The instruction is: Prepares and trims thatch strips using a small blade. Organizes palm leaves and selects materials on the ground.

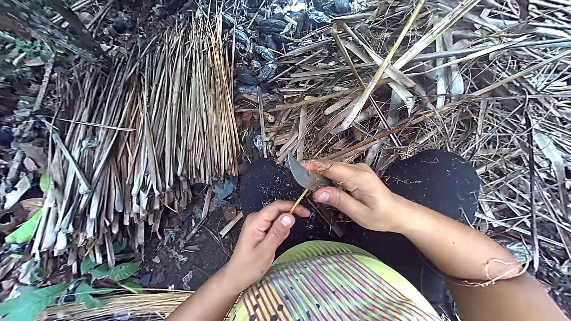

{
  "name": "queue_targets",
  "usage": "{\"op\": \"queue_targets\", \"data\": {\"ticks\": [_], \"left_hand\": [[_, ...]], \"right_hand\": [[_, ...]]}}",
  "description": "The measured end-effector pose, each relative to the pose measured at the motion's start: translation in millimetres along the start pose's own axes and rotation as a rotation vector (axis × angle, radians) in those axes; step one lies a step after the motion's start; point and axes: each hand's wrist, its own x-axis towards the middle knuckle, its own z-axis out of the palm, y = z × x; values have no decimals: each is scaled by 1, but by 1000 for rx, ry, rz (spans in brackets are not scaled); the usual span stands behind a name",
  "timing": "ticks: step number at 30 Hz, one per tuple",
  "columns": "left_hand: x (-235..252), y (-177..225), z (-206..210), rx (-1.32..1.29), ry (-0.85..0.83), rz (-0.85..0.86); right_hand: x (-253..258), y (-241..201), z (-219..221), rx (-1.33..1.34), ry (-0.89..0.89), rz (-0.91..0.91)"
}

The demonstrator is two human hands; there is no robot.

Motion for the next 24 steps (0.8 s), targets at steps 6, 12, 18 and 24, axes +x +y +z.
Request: {"op": "queue_targets", "data": {"ticks": [6, 12, 18, 24], "left_hand": [[1, 7, -4, -64, -80, -46], [4, 10, -6, -206, -109, -138], [7, 11, 13, -442, -31, -224], [14, 15, 26, -662, 109, -290]], "right_hand": [[-2, -5, -17, 387, -203, 152], [-2, 1, -3, -117, -5, -39], [3, 28, 1, -643, 176, -279], [11, 49, -13, -837, 189, -373]]}}
